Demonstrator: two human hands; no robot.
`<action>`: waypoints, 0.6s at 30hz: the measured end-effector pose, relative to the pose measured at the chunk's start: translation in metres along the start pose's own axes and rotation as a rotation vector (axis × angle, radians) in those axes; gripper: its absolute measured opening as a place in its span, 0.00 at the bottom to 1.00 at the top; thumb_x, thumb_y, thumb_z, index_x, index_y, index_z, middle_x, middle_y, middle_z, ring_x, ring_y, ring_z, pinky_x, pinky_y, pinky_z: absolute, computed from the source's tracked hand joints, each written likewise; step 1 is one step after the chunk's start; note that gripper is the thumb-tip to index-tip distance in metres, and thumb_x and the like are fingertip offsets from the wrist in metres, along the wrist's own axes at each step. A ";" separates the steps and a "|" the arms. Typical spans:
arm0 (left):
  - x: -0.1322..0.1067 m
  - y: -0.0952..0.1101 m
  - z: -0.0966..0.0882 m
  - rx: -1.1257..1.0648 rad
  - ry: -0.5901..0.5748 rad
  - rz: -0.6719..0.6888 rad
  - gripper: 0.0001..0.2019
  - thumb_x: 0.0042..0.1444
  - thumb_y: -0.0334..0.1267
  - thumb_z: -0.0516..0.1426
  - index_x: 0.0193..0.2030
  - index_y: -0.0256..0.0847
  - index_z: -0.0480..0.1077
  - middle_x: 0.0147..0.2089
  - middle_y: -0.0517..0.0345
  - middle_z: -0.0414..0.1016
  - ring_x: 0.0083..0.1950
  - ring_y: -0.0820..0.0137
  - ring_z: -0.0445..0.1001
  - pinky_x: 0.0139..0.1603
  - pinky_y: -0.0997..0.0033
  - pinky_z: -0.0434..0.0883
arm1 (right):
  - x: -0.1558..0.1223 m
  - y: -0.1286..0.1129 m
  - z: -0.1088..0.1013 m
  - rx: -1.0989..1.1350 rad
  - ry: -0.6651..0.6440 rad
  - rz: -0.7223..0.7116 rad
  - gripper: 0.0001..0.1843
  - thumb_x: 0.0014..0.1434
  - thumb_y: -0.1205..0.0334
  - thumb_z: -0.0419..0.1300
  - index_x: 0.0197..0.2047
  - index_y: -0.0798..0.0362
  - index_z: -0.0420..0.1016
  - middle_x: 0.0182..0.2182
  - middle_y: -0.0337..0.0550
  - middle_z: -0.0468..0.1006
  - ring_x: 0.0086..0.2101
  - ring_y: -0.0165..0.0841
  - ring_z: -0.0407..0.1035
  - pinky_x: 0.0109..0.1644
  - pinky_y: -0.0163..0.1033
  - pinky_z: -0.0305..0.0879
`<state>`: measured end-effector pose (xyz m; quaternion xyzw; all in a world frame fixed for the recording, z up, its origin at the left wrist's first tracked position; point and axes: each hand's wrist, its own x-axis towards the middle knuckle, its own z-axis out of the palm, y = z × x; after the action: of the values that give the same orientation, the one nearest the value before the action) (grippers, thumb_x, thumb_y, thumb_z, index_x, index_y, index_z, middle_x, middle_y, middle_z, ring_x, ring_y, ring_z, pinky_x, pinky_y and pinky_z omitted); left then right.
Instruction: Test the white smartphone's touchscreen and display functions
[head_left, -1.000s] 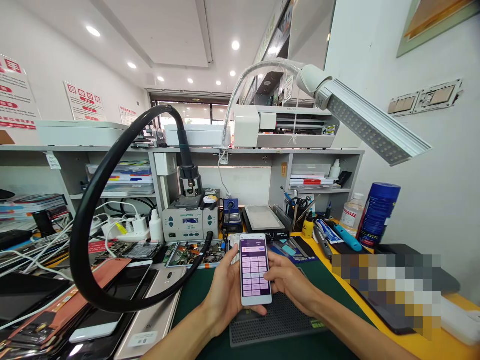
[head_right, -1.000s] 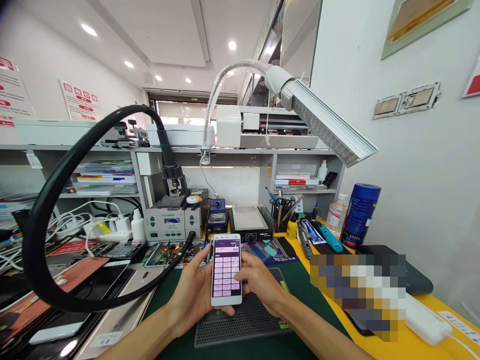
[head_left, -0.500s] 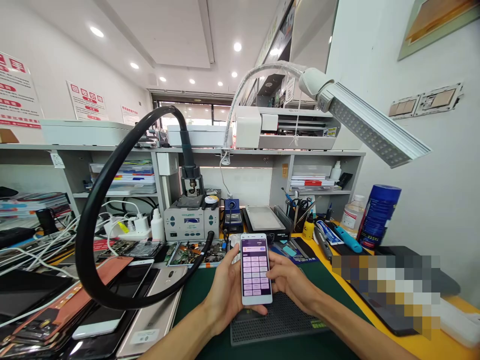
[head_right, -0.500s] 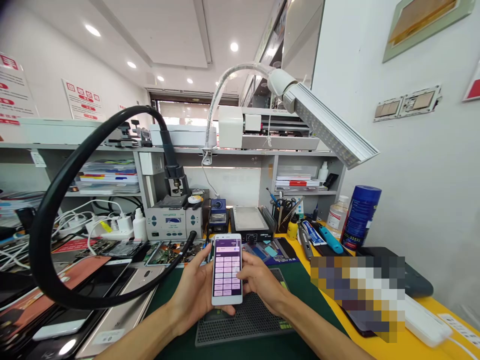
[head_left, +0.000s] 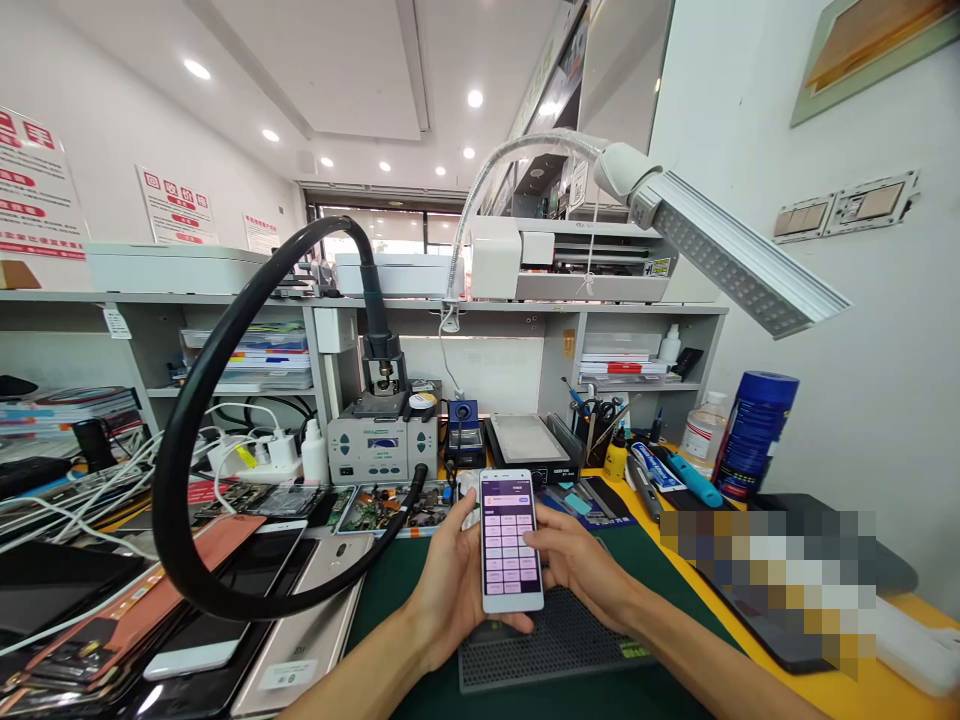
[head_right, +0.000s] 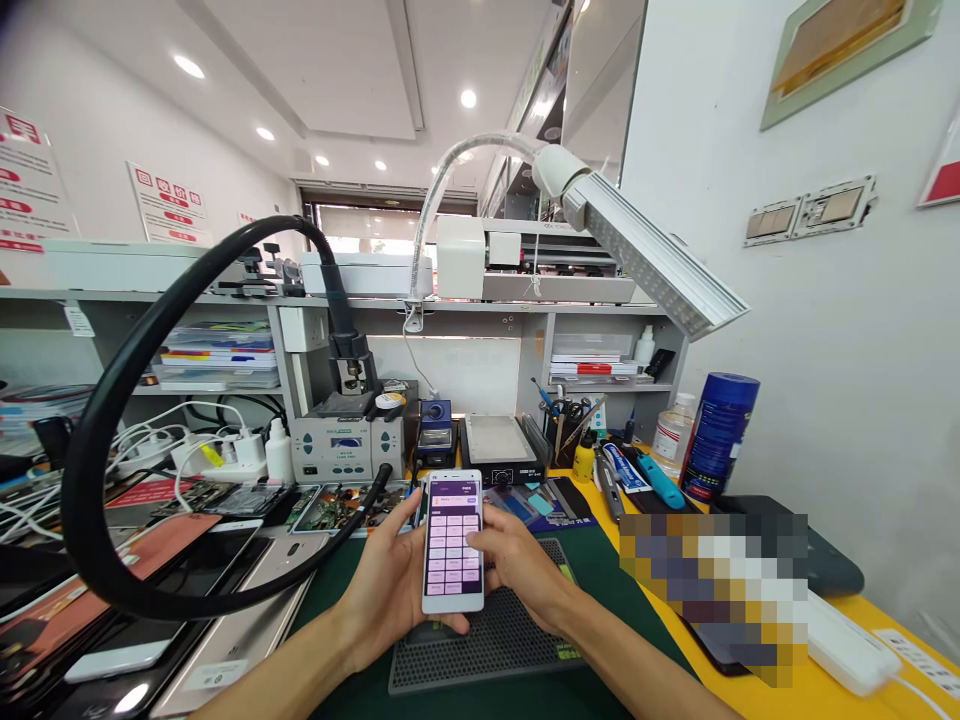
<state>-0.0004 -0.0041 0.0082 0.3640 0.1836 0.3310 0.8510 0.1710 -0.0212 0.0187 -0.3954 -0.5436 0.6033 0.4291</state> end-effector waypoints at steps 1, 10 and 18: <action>0.000 0.000 0.000 -0.005 0.001 -0.002 0.33 0.58 0.63 0.48 0.59 0.40 0.67 0.48 0.41 0.74 0.45 0.54 0.75 0.32 0.58 0.77 | 0.000 0.000 0.000 0.005 -0.001 -0.001 0.19 0.60 0.59 0.56 0.55 0.49 0.71 0.42 0.47 0.79 0.43 0.42 0.73 0.41 0.46 0.70; -0.001 -0.001 0.002 -0.015 0.027 0.000 0.34 0.57 0.64 0.49 0.59 0.38 0.67 0.47 0.41 0.74 0.44 0.54 0.75 0.33 0.57 0.76 | 0.001 0.001 -0.001 0.031 0.004 0.008 0.20 0.62 0.55 0.54 0.56 0.49 0.70 0.40 0.46 0.79 0.38 0.38 0.72 0.37 0.41 0.68; -0.001 0.000 0.004 0.006 0.025 -0.016 0.36 0.57 0.64 0.48 0.60 0.37 0.67 0.47 0.40 0.74 0.43 0.53 0.75 0.31 0.57 0.76 | 0.003 0.004 -0.004 -0.033 0.012 -0.003 0.26 0.50 0.68 0.57 0.54 0.51 0.71 0.43 0.47 0.79 0.43 0.42 0.73 0.38 0.42 0.69</action>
<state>0.0012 -0.0064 0.0109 0.3608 0.1978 0.3283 0.8503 0.1739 -0.0175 0.0144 -0.4055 -0.5514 0.5912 0.4266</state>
